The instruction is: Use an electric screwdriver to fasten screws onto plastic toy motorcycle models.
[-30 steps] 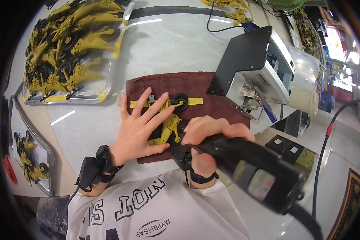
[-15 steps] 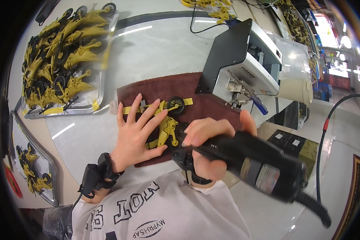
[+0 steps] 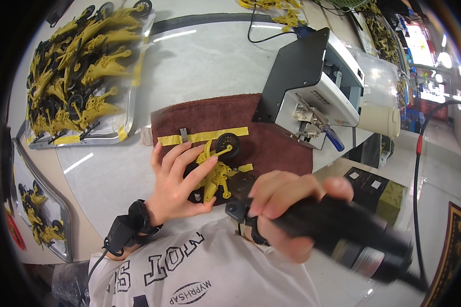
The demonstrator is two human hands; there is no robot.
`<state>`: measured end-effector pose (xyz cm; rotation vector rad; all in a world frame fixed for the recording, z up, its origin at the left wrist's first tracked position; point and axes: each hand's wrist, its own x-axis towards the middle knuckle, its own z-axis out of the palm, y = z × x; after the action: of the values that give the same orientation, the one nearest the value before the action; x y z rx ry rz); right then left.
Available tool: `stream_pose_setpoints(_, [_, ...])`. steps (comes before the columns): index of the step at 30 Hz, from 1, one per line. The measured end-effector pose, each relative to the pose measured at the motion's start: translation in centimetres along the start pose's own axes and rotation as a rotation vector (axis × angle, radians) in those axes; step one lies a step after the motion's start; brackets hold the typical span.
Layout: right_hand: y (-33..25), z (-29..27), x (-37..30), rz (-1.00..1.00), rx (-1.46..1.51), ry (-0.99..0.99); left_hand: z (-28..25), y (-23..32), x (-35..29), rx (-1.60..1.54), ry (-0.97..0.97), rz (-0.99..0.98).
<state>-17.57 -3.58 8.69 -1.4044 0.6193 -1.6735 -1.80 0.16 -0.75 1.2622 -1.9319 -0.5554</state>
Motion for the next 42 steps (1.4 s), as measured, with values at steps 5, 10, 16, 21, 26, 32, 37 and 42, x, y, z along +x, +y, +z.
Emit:
stream_pose_setpoints(5, [-2.8,0.7,0.6,-0.266,-0.002,-0.001,-0.2,-0.5,-0.2,0.027,0.048,-0.021])
stream_pose_setpoints(10, [-5.6,-3.7,3.7,-0.439,-0.151,0.409,-1.7,0.0,0.2,0.060,0.113,-0.056])
stream_pose_setpoints(16, [-3.0,-6.3,6.6,-0.320,-0.421,0.455,-1.1,-0.5,0.5,0.158,-0.168,-0.098])
stream_pose_setpoints(21, [-0.8,-4.8,7.3,-0.157,-0.553,0.478,-1.0,-0.5,0.4,0.177,-0.245,-0.106])
stream_pose_setpoints(26, [-0.7,-4.6,2.9,0.016,-0.336,0.254,-1.4,-1.1,0.2,0.169,-0.251,-0.094])
stream_pose_setpoints(32, [-3.1,-2.6,1.9,-0.234,-0.368,0.275,-1.7,-1.1,-0.1,0.119,-0.224,-0.051])
stream_pose_setpoints(37, [-1.9,-5.4,6.9,-0.274,-0.483,0.451,-1.4,-1.1,-0.1,0.112,-0.220,-0.048])
stream_pose_setpoints(42, [-1.1,-5.5,6.9,-0.177,-0.537,0.457,-1.3,-1.0,0.0,0.098,-0.209,-0.046])
